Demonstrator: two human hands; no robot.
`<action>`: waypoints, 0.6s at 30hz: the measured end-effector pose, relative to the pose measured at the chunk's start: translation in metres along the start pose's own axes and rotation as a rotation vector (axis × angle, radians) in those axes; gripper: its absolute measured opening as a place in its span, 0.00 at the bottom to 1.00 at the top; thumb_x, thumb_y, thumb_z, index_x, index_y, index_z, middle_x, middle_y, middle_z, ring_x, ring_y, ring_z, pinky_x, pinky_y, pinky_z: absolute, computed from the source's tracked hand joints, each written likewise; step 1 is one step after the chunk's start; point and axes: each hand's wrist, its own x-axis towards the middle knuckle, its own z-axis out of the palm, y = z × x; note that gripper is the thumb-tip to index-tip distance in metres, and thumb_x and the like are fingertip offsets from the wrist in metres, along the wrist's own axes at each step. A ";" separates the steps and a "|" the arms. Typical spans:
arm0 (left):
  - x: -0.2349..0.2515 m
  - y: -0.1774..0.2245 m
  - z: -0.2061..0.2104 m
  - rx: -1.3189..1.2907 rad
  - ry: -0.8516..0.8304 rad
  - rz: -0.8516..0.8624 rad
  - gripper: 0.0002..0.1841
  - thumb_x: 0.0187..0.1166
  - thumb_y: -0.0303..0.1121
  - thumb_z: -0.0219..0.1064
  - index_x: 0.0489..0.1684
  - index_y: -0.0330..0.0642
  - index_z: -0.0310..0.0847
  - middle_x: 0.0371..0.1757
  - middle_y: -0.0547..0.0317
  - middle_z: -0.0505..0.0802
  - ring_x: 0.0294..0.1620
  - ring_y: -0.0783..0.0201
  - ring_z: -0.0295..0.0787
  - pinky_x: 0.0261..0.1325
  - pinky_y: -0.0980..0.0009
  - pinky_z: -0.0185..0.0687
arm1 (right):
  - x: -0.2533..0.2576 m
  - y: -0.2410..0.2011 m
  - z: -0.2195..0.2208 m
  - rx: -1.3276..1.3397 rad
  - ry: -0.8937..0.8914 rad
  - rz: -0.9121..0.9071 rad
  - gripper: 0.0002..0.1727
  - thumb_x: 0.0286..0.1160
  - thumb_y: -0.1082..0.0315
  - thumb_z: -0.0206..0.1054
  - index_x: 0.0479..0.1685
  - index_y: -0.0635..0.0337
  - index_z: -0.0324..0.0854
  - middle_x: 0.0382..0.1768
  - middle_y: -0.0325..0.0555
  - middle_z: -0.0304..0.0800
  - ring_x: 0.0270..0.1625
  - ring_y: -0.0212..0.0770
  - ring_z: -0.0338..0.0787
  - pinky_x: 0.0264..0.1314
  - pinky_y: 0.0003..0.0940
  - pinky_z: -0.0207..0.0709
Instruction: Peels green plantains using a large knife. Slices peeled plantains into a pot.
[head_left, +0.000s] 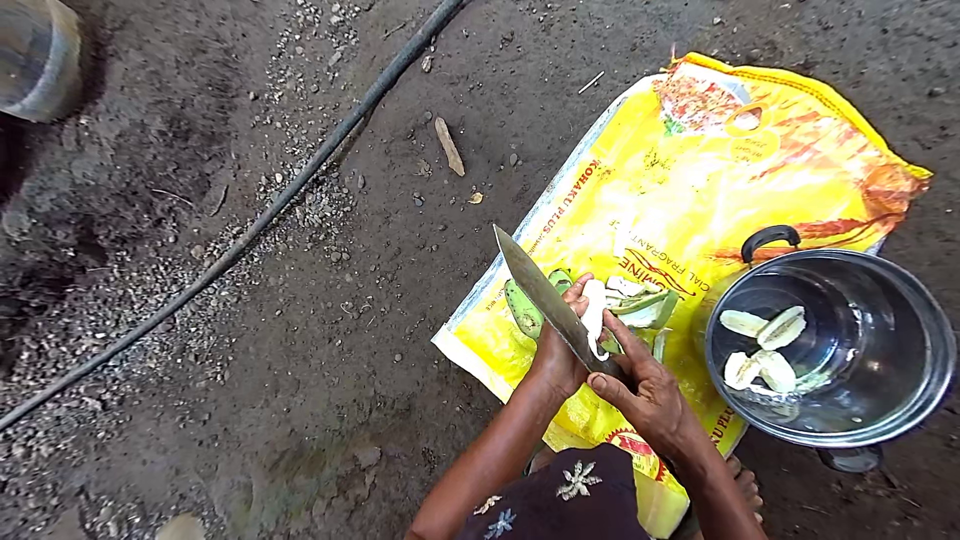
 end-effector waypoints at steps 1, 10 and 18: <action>-0.001 -0.001 0.000 0.003 -0.007 0.017 0.20 0.92 0.28 0.39 0.77 0.39 0.68 0.38 0.58 0.86 0.27 0.72 0.83 0.33 0.79 0.83 | 0.000 0.001 0.000 0.010 0.006 0.006 0.49 0.75 0.43 0.68 0.87 0.72 0.59 0.36 0.33 0.88 0.28 0.15 0.78 0.32 0.14 0.76; -0.004 -0.002 0.002 0.006 -0.025 0.042 0.22 0.94 0.32 0.35 0.78 0.40 0.67 0.41 0.60 0.86 0.29 0.73 0.82 0.35 0.79 0.81 | 0.001 -0.002 -0.003 0.081 -0.026 0.055 0.51 0.75 0.42 0.66 0.88 0.71 0.54 0.31 0.27 0.84 0.26 0.15 0.76 0.30 0.13 0.73; -0.004 -0.007 -0.019 0.090 -0.276 0.120 0.49 0.80 0.73 0.38 0.88 0.38 0.48 0.69 0.59 0.82 0.63 0.72 0.82 0.64 0.74 0.80 | 0.002 0.001 -0.004 0.167 -0.010 0.089 0.47 0.74 0.42 0.67 0.86 0.67 0.59 0.27 0.24 0.82 0.24 0.15 0.74 0.27 0.12 0.69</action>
